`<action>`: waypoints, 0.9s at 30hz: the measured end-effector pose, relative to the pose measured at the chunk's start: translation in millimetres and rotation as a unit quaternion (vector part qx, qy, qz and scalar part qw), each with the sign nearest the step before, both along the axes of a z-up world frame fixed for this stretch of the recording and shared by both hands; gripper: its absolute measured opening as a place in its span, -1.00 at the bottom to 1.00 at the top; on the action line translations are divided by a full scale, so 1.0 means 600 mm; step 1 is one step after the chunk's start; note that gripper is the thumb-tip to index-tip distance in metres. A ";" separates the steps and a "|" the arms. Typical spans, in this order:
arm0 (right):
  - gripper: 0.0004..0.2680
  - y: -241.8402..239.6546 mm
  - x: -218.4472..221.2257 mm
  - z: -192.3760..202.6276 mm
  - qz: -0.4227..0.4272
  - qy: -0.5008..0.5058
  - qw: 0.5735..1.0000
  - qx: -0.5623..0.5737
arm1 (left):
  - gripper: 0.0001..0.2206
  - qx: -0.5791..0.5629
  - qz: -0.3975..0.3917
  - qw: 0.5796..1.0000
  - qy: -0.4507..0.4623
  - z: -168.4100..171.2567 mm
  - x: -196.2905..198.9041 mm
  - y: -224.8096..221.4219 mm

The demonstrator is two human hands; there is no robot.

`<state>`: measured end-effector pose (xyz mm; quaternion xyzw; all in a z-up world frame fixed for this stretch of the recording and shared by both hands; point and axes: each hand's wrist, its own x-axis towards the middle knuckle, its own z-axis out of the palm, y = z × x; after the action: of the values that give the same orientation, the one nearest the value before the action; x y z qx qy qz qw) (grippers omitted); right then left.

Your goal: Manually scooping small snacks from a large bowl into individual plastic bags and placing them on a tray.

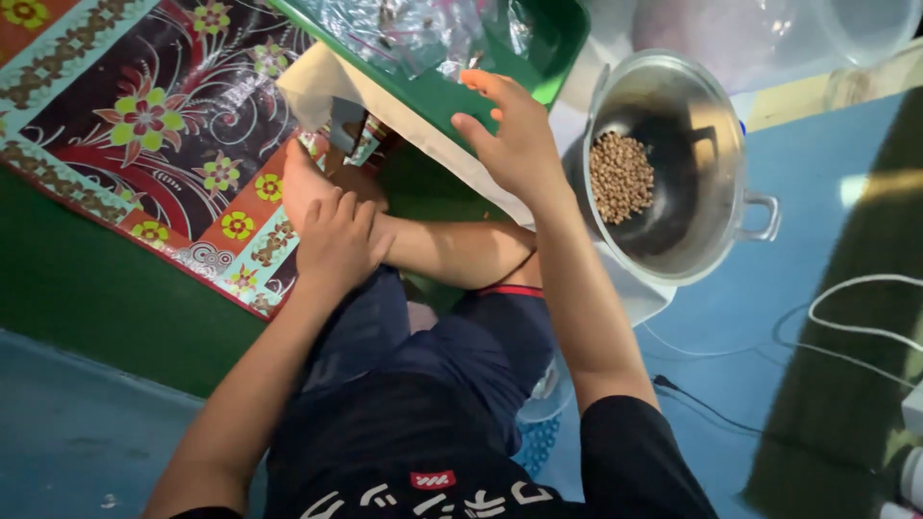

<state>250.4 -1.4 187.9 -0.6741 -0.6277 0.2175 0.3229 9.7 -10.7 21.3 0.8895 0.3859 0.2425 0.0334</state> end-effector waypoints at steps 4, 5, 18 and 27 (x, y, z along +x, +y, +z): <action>-0.62 0.048 0.028 -0.085 -0.029 -0.187 0.982 0.013 | -0.56 -0.016 -0.001 1.000 0.000 -0.006 -0.010 0.001; -0.56 0.060 0.044 -0.114 -0.052 -0.233 0.971 0.003 | -0.56 -0.027 -0.005 1.000 -0.004 -0.007 -0.012 0.001; -0.95 0.018 0.017 -0.060 -0.196 -0.255 0.946 -0.042 | -0.43 -0.131 -0.016 0.990 0.045 -0.054 -0.006 0.009; -0.96 -0.167 -0.072 0.016 -0.163 0.598 0.783 0.059 | -0.41 -0.648 -0.108 0.246 -0.712 0.077 -0.086 0.077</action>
<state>207.5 -101.5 197.8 -0.4813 -0.2009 0.4836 0.7030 -41.9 35.3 67.6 0.0666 0.1321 0.4397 0.8859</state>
